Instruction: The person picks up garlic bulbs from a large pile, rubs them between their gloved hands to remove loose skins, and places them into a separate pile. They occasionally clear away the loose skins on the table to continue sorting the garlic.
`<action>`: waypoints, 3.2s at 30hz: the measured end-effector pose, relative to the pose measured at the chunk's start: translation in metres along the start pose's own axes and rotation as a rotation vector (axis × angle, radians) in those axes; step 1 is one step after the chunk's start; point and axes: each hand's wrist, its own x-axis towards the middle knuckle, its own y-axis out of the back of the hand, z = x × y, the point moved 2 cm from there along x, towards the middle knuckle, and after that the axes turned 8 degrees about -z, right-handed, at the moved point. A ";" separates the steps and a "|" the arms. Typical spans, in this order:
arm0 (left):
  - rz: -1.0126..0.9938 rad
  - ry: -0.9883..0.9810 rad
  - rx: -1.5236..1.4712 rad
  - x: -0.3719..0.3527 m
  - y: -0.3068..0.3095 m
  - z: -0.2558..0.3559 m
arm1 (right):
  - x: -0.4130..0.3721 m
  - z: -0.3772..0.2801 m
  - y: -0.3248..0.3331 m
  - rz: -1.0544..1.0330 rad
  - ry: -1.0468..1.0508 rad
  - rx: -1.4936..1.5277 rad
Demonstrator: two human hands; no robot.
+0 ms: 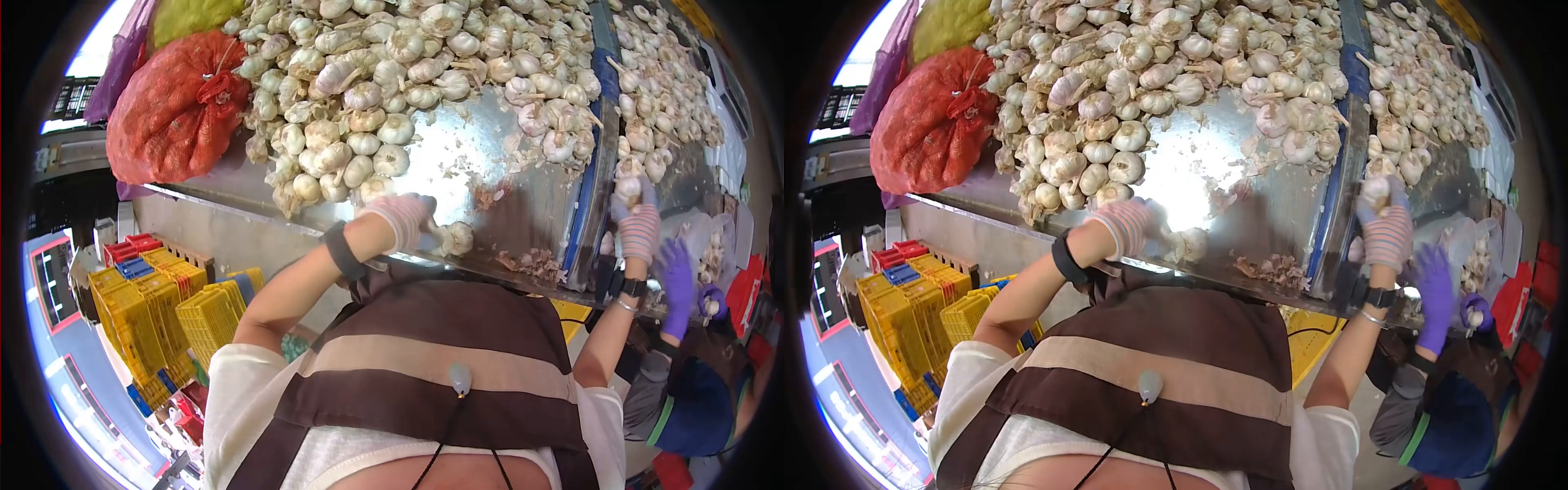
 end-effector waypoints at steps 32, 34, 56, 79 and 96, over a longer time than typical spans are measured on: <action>-0.039 -0.652 -2.357 -0.007 0.018 0.034 | -0.079 -0.125 -0.084 -0.938 -0.080 1.756; -0.136 -0.676 -2.411 -0.009 0.022 0.035 | -0.085 -0.096 -0.065 -0.790 0.017 1.611; 0.058 -0.824 -0.670 0.011 0.024 0.084 | -0.056 -0.082 -0.085 -0.228 0.690 0.263; 0.213 -0.490 -0.556 0.158 0.078 0.058 | 0.163 -0.115 -0.068 -0.342 0.151 -0.527; -0.566 -0.795 -2.275 0.067 0.052 0.063 | -0.112 -0.054 0.100 -0.376 0.190 -0.159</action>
